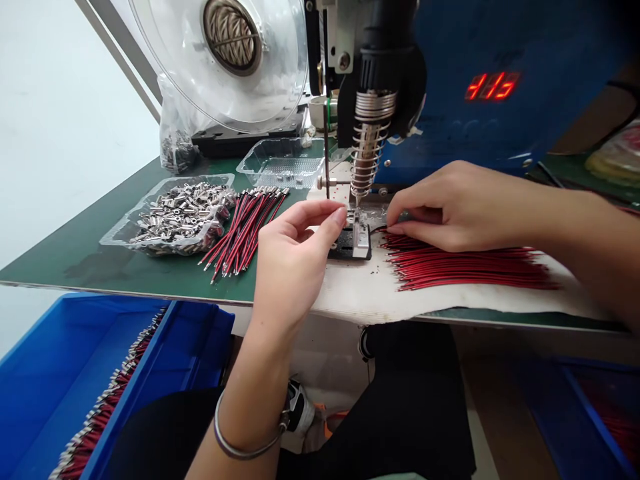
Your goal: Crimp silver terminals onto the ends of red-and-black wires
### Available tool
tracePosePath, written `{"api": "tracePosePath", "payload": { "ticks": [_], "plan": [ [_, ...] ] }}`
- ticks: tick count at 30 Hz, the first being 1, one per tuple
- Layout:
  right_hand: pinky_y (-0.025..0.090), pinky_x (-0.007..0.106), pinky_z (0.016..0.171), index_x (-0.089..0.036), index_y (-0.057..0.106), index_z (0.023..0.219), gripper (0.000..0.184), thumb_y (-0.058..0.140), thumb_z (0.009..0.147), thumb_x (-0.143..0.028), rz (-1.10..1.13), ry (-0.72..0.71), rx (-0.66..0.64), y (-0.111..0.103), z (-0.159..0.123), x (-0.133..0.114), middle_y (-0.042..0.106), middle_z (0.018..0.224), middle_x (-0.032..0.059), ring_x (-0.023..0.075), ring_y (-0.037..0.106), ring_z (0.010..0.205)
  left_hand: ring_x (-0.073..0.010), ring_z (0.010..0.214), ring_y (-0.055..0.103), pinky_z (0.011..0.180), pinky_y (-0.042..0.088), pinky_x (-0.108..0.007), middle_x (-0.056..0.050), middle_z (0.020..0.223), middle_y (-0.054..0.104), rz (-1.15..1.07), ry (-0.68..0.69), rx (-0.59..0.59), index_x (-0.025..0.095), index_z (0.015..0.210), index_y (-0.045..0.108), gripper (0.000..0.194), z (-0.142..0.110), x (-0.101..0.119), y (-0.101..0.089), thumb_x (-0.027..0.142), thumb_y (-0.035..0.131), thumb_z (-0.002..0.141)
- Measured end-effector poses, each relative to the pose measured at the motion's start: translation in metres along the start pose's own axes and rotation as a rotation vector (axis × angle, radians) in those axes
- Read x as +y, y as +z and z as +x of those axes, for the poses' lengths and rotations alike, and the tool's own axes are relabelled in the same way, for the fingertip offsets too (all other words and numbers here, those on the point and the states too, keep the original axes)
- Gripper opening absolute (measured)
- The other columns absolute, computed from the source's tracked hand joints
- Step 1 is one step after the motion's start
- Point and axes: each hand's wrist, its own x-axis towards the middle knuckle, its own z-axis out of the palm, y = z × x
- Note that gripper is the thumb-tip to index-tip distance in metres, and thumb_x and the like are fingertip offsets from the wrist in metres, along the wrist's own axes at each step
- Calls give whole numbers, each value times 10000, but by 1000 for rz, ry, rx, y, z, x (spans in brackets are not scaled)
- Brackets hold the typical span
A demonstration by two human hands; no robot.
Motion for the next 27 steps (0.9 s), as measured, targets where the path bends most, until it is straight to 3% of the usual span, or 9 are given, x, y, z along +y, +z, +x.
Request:
{"api": "tracePosePath", "payload": {
  "ticks": [4, 7, 15, 23, 27],
  "plan": [
    [456, 347, 698, -237, 760, 941, 157, 633, 1017, -288, 11, -111, 120, 0, 1, -6, 744, 910, 42, 175, 650, 754, -88, 585, 490, 473, 374, -240, -36, 898, 794, 36, 2, 14, 273, 917, 893, 26, 0, 0, 1, 282, 918, 921],
    [495, 371, 759, -247, 720, 937, 142, 632, 1029, -309, 23, -116, 192, 0, 2, -9, 731, 974, 52, 201, 671, 827, -80, 547, 396, 457, 306, -245, -31, 844, 772, 64, 0, 16, 267, 913, 898, 16, 0, 1, 2, 272, 914, 912],
    [403, 352, 640, -240, 653, 1036, 173, 563, 1070, -385, 35, 4, 204, 5, 5, -15, 689, 780, 15, 185, 578, 628, -87, 550, 343, 477, 217, -268, -32, 848, 768, 59, -18, -1, 265, 909, 891, 31, -1, 2, 2, 291, 905, 918],
    [461, 349, 776, -233, 694, 1081, 230, 531, 1113, -392, 84, -31, 214, 17, 9, -18, 729, 993, 63, 212, 665, 850, -97, 539, 317, 481, 189, -282, -6, 708, 638, 70, -24, -1, 273, 899, 888, 37, -1, 1, 2, 303, 904, 913],
    [444, 353, 765, -235, 696, 1056, 202, 549, 1109, -362, 94, -21, 249, 18, 10, -24, 721, 994, 64, 211, 641, 838, -96, 548, 322, 496, 199, -281, -4, 694, 621, 65, -14, 2, 276, 912, 900, 51, -1, 1, 2, 323, 897, 932]
  ]
}}
